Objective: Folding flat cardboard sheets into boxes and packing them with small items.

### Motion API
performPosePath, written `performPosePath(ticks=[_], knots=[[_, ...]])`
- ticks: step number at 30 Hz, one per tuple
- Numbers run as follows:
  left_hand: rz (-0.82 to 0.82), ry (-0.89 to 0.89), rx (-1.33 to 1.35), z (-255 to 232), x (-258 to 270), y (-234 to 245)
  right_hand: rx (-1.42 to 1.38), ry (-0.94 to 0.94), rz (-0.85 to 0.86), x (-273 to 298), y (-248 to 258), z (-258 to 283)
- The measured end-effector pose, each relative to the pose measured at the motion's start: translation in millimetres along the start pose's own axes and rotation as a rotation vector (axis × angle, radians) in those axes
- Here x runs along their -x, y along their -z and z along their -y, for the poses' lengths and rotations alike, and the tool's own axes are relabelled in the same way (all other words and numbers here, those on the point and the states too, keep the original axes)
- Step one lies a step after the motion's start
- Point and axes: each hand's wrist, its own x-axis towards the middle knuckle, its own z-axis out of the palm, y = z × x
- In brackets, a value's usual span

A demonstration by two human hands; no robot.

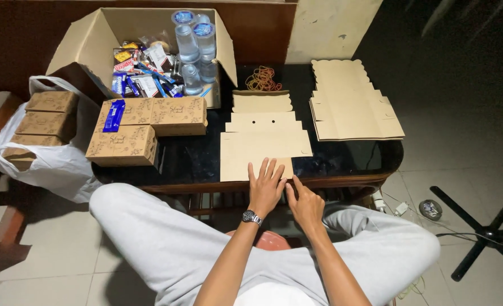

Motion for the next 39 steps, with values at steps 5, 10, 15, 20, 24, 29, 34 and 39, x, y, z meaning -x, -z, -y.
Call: performPosePath(ticks=[5, 10, 15, 20, 24, 29, 34, 39], knots=[[-0.008, -0.005, 0.000, 1, 0, -1, 0.057, 0.028, 0.011, -2, 4, 3], [-0.015, -0.018, -0.010, 1, -1, -2, 0.141, 0.063, -0.015, -4, 4, 2], [-0.035, -0.023, -0.014, 1, 0, -3, 0.156, 0.071, 0.021, -5, 6, 6], [-0.022, -0.019, -0.011, 2, 1, -3, 0.152, 0.005, 0.167, -13, 12, 8], [-0.022, -0.019, -0.005, 3, 0, -4, 0.160, -0.026, 0.255, -17, 22, 17], [-0.006, -0.019, -0.001, 2, 0, 0, 0.199, -0.035, 0.328, -26, 26, 24], [0.022, -0.013, -0.010, 4, 1, 1, 0.214, -0.048, 0.386, -44, 22, 25], [0.044, -0.003, 0.006, 2, 0, 4, 0.189, -0.080, 0.446, -55, 14, 16]])
